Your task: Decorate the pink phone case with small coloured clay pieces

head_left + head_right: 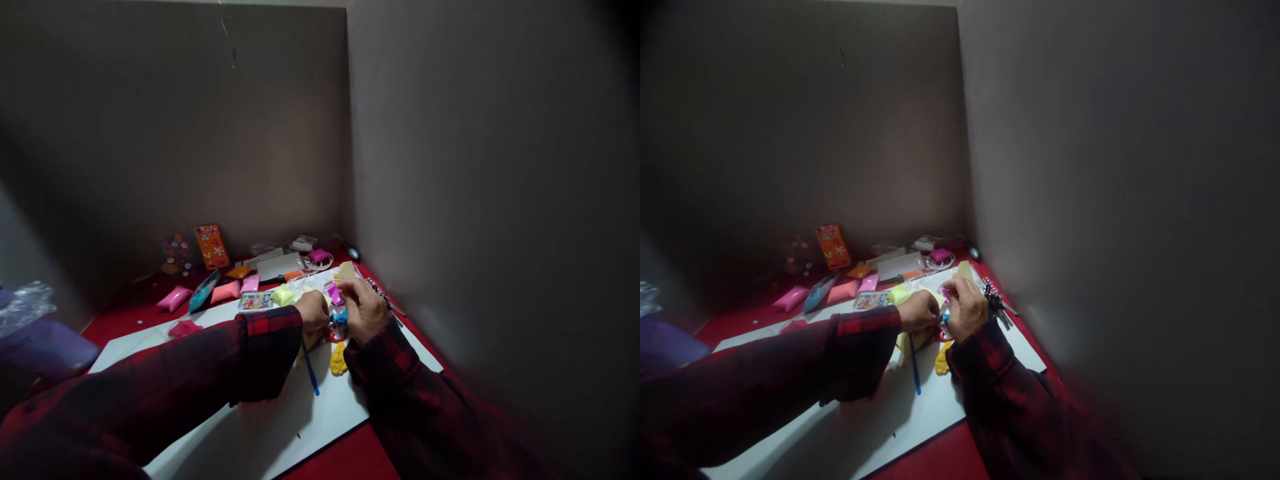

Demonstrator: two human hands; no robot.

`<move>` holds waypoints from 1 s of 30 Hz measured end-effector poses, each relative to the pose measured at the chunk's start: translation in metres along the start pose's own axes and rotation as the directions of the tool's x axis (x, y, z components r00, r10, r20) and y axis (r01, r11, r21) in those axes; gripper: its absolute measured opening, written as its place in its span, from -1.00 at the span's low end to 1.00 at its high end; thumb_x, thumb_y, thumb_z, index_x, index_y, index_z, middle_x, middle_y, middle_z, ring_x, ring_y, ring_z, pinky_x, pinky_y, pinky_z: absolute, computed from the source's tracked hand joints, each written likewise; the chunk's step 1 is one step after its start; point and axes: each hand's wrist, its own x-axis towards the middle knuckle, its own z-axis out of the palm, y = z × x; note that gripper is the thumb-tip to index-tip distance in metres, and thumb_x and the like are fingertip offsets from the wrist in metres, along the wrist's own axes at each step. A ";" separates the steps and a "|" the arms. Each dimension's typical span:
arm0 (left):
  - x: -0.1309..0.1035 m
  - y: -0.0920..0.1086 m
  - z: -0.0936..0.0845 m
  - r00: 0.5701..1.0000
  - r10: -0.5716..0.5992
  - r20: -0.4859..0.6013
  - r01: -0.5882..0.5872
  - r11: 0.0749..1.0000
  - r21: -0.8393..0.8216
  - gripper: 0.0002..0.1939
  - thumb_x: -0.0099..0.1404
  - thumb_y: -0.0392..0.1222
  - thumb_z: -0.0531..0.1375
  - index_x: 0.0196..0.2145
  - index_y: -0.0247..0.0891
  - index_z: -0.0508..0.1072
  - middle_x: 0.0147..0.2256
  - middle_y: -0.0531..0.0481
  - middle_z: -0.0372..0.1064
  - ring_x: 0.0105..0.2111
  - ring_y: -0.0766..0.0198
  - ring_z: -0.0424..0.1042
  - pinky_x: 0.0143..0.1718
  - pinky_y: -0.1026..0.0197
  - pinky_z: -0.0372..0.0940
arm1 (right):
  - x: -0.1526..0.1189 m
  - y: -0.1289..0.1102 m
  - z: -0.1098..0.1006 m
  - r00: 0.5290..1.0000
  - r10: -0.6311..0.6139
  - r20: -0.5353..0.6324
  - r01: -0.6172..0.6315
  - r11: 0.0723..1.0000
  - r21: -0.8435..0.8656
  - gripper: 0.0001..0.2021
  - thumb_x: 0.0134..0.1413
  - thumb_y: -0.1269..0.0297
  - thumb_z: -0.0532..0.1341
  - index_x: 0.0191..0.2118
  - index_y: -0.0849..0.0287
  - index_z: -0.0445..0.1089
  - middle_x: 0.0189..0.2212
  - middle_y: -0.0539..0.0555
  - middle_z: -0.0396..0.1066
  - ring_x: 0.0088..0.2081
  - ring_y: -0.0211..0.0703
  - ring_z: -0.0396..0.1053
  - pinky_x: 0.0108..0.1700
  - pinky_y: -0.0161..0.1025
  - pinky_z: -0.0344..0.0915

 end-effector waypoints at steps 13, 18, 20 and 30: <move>-0.015 -0.006 -0.020 0.994 0.088 -0.065 -0.106 0.920 -0.378 -0.68 0.31 -0.12 0.14 -0.03 -0.32 0.34 -0.08 -0.11 0.34 -0.19 0.19 0.41 -0.21 0.06 0.38 | -0.004 -0.004 0.000 0.986 -0.169 0.000 0.168 0.983 0.069 -0.88 0.07 0.42 0.12 -0.32 0.11 0.39 -0.51 0.03 0.43 -0.45 -0.15 0.40 -0.39 -0.23 0.34; -0.019 -0.008 -0.024 0.995 0.076 -0.070 -0.099 0.888 -0.450 -0.68 0.31 -0.12 0.14 -0.02 -0.32 0.34 -0.07 -0.12 0.33 -0.18 0.18 0.40 -0.20 0.05 0.37 | -0.002 -0.001 0.000 0.973 -0.226 0.035 0.224 0.973 0.062 -0.84 0.08 0.43 0.12 -0.39 0.11 0.43 -0.50 0.07 0.47 -0.43 -0.13 0.40 -0.36 -0.20 0.33; -0.021 -0.009 -0.025 0.995 0.065 -0.073 -0.091 0.880 -0.466 -0.67 0.31 -0.12 0.14 -0.02 -0.32 0.34 -0.07 -0.12 0.33 -0.17 0.18 0.40 -0.20 0.05 0.37 | -0.001 -0.001 0.001 0.970 -0.237 0.052 0.234 0.970 0.061 -0.83 0.08 0.43 0.12 -0.43 0.11 0.43 -0.53 0.06 0.45 -0.44 -0.12 0.39 -0.35 -0.19 0.32; -0.024 -0.011 -0.027 0.988 0.047 -0.145 -0.118 0.840 -0.529 -0.66 0.31 -0.12 0.14 0.00 -0.31 0.33 -0.04 -0.13 0.31 -0.14 0.16 0.39 -0.16 0.02 0.35 | -0.001 -0.006 -0.004 0.978 -0.193 0.080 0.187 0.980 0.070 -0.81 0.11 0.44 0.07 -0.31 0.13 0.42 -0.37 0.12 0.47 -0.25 -0.07 0.42 -0.22 -0.15 0.35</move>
